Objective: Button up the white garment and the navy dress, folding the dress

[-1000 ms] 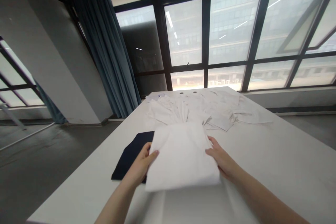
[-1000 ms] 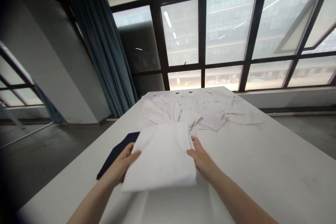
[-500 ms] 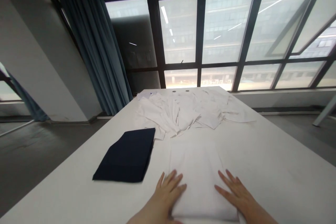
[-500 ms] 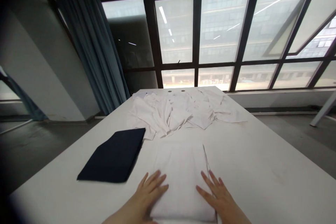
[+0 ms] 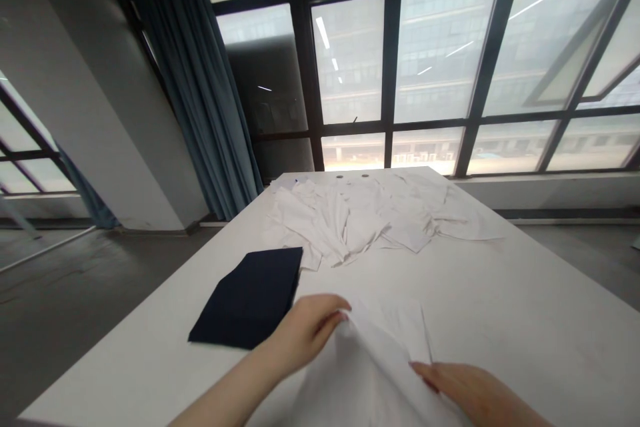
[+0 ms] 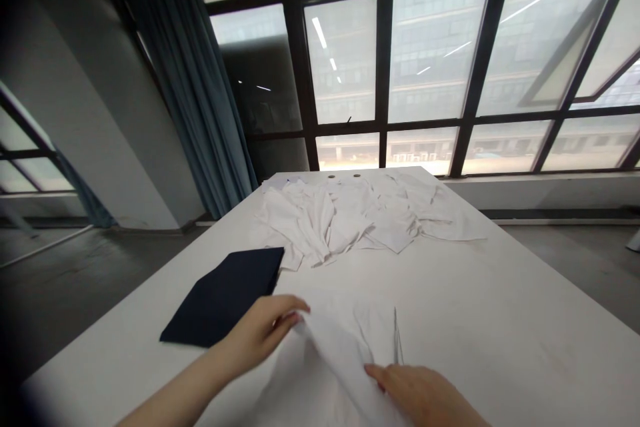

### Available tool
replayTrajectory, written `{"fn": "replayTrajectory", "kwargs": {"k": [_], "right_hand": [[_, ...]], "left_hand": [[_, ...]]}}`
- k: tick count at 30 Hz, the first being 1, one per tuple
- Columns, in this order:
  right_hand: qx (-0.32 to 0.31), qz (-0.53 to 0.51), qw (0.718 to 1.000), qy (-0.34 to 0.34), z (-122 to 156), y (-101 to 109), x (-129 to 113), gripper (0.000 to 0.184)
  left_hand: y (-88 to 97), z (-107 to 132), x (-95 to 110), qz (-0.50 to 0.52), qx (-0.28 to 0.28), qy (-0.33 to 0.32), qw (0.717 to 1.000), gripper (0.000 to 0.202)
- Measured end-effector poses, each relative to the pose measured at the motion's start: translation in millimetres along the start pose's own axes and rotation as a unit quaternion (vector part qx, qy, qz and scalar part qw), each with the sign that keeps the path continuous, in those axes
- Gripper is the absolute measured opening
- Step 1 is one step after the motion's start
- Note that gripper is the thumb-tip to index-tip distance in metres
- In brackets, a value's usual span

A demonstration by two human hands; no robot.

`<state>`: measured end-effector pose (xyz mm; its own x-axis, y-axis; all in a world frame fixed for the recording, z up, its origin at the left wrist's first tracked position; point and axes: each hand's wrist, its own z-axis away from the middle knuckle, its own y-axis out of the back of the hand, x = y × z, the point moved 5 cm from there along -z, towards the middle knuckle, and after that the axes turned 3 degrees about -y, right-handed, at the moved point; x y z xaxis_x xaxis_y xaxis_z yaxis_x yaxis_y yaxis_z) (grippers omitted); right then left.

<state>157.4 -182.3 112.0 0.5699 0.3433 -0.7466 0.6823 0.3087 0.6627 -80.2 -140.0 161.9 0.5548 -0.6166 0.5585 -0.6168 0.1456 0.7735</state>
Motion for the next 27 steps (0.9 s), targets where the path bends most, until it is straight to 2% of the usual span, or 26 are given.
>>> {"fn": "replayTrajectory", "kwargs": {"k": [3, 5, 8, 10, 12, 14, 16, 17, 18, 20, 22, 24, 27], "right_hand": [[0.142, -0.018, 0.989, -0.029, -32, 47, 5, 0.041], [0.194, -0.011, 0.981, -0.008, -68, 79, 6, 0.035], [0.258, 0.009, 0.966, 0.02, -135, 114, 21, 0.028], [0.281, -0.013, 0.96, 0.018, -178, 120, 45, 0.028], [0.278, -0.032, 0.96, -0.019, -212, 113, 78, 0.031], [0.252, -0.003, 0.965, -0.07, -233, 97, 112, 0.038], [0.201, 0.07, 0.973, -0.093, -240, 77, 137, 0.049], [0.168, 0.103, 0.976, -0.089, -239, 67, 144, 0.055], [0.128, 0.126, 0.981, -0.073, -235, 57, 149, 0.059], [0.032, 0.139, 0.99, -0.016, -221, 36, 152, 0.063], [-0.069, 0.134, 0.988, 0.041, -200, 17, 149, 0.065], [-0.128, 0.128, 0.981, 0.065, -181, 5, 147, 0.072], [-0.133, 0.118, 0.982, 0.065, -167, 0, 146, 0.075]], "left_hand": [[28.6, -54, -29, 0.024, 0.104, 0.044, 0.993, 0.025], [40.8, -88, -58, 0.036, 0.17, 0.072, 0.982, 0.028], [43.5, -135, -102, 0.023, 0.202, 0.101, 0.974, 0.029], [36.2, -159, -130, -0.001, 0.195, 0.13, 0.972, 0.029], [23.4, -174, -154, -0.019, 0.176, 0.158, 0.971, 0.031], [8.3, -178, -174, -0.028, 0.155, 0.167, 0.973, 0.036], [-7.0, -172, -187, -0.034, 0.131, 0.155, 0.979, 0.044], [-16.6, -166, -191, -0.047, 0.093, 0.135, 0.985, 0.05], [-27.1, -158, -194, -0.064, 0.043, 0.108, 0.991, 0.055], [-51.4, -138, -196, -0.125, -0.105, 0.024, 0.986, 0.065], [-66.3, -118, -196, -0.181, -0.183, -0.037, 0.966, 0.076], [-69.7, -104, -195, -0.216, -0.185, -0.061, 0.957, 0.08], [-66.4, -95, -187, -0.237, -0.178, -0.086, 0.951, 0.072]]}}
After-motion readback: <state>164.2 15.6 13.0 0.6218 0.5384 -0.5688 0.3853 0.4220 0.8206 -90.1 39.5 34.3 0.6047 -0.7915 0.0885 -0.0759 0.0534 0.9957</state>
